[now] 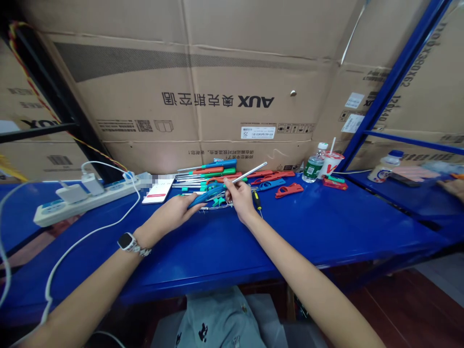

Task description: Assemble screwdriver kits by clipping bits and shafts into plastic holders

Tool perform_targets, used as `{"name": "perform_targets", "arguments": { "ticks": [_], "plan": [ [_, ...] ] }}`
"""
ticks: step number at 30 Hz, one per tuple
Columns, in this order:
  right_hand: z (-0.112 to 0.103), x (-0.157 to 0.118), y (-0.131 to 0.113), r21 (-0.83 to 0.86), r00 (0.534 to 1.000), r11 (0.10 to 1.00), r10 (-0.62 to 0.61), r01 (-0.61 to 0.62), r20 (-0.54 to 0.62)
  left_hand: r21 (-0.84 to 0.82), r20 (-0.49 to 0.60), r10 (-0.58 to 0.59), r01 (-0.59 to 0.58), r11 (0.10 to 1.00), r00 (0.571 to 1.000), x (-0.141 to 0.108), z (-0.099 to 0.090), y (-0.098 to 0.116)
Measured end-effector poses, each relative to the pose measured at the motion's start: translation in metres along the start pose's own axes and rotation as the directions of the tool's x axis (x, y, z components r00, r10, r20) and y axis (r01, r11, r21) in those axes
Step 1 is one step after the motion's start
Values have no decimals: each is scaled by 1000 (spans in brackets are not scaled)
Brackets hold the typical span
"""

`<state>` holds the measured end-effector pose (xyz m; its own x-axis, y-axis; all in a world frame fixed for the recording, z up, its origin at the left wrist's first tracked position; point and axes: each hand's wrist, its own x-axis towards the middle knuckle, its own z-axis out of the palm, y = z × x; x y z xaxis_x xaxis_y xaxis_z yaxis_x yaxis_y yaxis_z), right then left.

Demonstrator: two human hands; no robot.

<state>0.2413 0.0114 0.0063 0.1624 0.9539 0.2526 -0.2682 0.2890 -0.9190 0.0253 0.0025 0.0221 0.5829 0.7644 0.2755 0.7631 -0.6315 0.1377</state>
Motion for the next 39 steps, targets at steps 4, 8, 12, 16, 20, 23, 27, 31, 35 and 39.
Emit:
{"name": "perform_targets", "arguments": {
  "ticks": [4,8,12,16,20,23,27,31,35,39],
  "plan": [
    [0,0,1,-10,1000,1000,7,-7,3,68,30,-1,-1,998,1000,1,-1,5],
    [0,-1,1,-69,1000,998,10,-8,18,100,10,2,-3,995,1000,0,1,9],
    [2,-3,2,-81,999,997,-8,11,42,-19,28,2,-1,1000,1000,0,8,11],
    [2,-2,3,-65,998,998,10,-6,61,-356,43,32,-15,934,999,2,13,14],
    [0,2,-1,-5,997,998,-68,68,29,-597,95,15,45,801,995,1,12,20],
    [1,4,-5,-33,993,992,-119,119,25,-691,138,-4,100,716,990,-1,11,24],
    [8,5,-5,-11,994,994,-108,108,25,-741,159,-28,138,657,987,-2,14,27],
    [14,-3,-1,-30,993,995,-95,97,64,-618,17,-17,24,786,1000,3,17,24],
    [11,-14,-3,-74,969,990,-99,118,225,-490,-124,18,-77,868,992,4,18,18],
    [3,-16,-9,-117,918,977,-120,176,377,-534,-184,73,-162,830,980,0,19,15]
  ]
}}
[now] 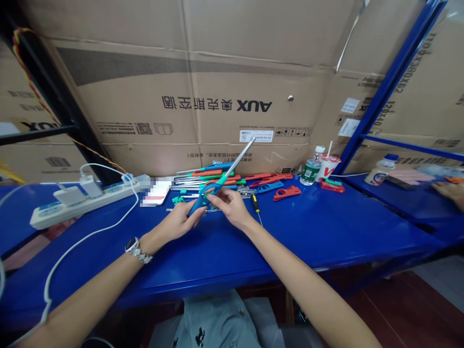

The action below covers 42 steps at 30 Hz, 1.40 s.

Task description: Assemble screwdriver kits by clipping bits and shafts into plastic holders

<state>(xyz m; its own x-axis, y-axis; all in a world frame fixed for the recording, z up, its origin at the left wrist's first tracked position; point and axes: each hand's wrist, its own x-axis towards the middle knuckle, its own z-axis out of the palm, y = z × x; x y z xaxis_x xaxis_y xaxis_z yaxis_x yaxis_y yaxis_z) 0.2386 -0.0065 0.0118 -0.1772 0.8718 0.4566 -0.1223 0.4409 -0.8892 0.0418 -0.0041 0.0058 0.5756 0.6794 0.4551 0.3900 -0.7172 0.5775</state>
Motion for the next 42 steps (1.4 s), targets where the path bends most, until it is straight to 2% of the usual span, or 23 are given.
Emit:
{"name": "perform_targets", "arguments": {
  "ticks": [6,11,15,19,22,26,33,39,42],
  "plan": [
    [-11,2,2,-54,996,999,4,0,84,17,17,61,-61,998,998,-3,-1,1],
    [-10,2,1,-58,995,998,7,-1,100,-30,44,41,-40,999,998,-3,-1,2],
    [-4,1,-1,-60,999,998,3,0,35,-157,52,-20,28,987,998,-2,3,6],
    [8,-1,0,13,997,1000,-20,21,-77,-262,81,-108,126,957,991,0,7,9],
    [17,-1,5,120,988,993,14,4,-152,-230,46,-94,102,968,995,1,8,8],
    [25,1,10,216,983,976,70,-32,-172,-169,22,-62,65,983,998,2,9,6],
    [31,3,9,217,968,976,54,0,-245,-198,-10,-110,106,975,994,4,16,9],
    [51,8,15,129,900,989,-11,74,-435,-197,-82,-160,142,970,984,8,20,11],
    [60,6,17,144,912,989,72,-14,-403,-287,-74,-204,175,942,976,9,25,9]
  ]
}}
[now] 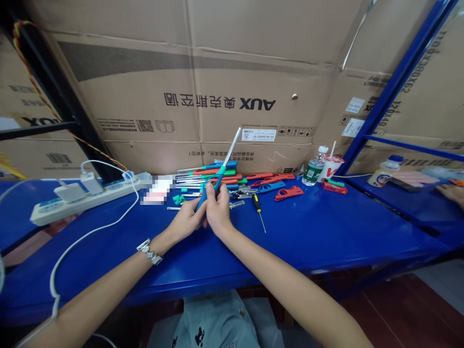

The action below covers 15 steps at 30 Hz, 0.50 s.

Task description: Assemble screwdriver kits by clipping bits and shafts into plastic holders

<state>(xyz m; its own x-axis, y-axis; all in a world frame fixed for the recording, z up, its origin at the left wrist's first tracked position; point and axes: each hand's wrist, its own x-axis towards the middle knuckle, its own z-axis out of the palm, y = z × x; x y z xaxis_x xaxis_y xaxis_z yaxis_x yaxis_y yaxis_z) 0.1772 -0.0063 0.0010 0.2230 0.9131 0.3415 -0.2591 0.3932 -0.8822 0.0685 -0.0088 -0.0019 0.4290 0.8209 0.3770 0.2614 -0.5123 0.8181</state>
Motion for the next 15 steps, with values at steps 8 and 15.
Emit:
{"name": "perform_targets", "arguments": {
  "ticks": [8,15],
  "plan": [
    [-14,-4,-2,-230,960,972,17,49,278,39,105,-13,9,999,994,-5,-21,-9],
    [-33,-9,-16,-457,895,868,34,194,445,-217,-428,0,-102,971,904,13,-34,5]
  ]
}}
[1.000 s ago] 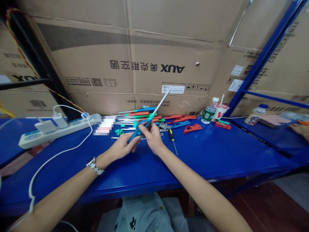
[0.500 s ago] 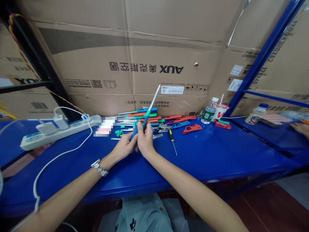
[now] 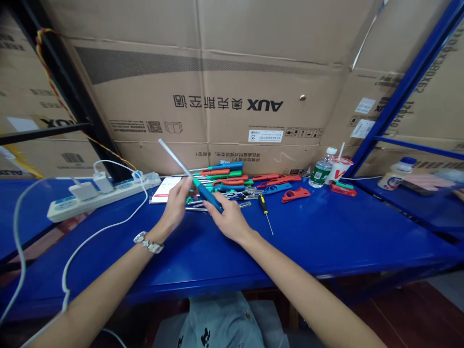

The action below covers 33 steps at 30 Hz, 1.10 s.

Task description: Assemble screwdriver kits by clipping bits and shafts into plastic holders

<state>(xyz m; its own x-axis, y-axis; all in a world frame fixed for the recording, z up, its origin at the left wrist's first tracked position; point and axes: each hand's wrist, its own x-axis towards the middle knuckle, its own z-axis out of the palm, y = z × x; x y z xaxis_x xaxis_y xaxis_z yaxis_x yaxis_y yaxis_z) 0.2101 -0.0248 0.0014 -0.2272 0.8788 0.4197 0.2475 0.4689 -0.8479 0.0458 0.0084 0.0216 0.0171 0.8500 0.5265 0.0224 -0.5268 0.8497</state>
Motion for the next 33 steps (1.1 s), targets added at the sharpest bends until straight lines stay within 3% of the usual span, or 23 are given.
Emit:
{"name": "perform_targets", "arguments": {
  "ticks": [4,8,17,26,29,33],
  "plan": [
    [5,-5,-8,-211,998,976,-53,46,-25,-341,2,-86,82,937,996,5,16,3],
    [11,-7,-10,-203,995,975,-86,95,56,-455,-18,-157,132,881,987,4,18,3],
    [22,-7,-7,-250,994,962,-106,108,20,-435,-9,-235,208,876,972,-4,22,-8],
    [12,-4,-4,-263,999,965,-26,16,-35,-430,80,-268,276,860,960,-4,22,-11],
    [6,-4,1,-253,996,967,-47,26,-74,-454,18,-237,219,864,971,0,20,-10],
    [-6,-8,3,-285,990,950,-139,127,-20,-468,-57,-211,161,869,976,3,12,-7]
  ]
}}
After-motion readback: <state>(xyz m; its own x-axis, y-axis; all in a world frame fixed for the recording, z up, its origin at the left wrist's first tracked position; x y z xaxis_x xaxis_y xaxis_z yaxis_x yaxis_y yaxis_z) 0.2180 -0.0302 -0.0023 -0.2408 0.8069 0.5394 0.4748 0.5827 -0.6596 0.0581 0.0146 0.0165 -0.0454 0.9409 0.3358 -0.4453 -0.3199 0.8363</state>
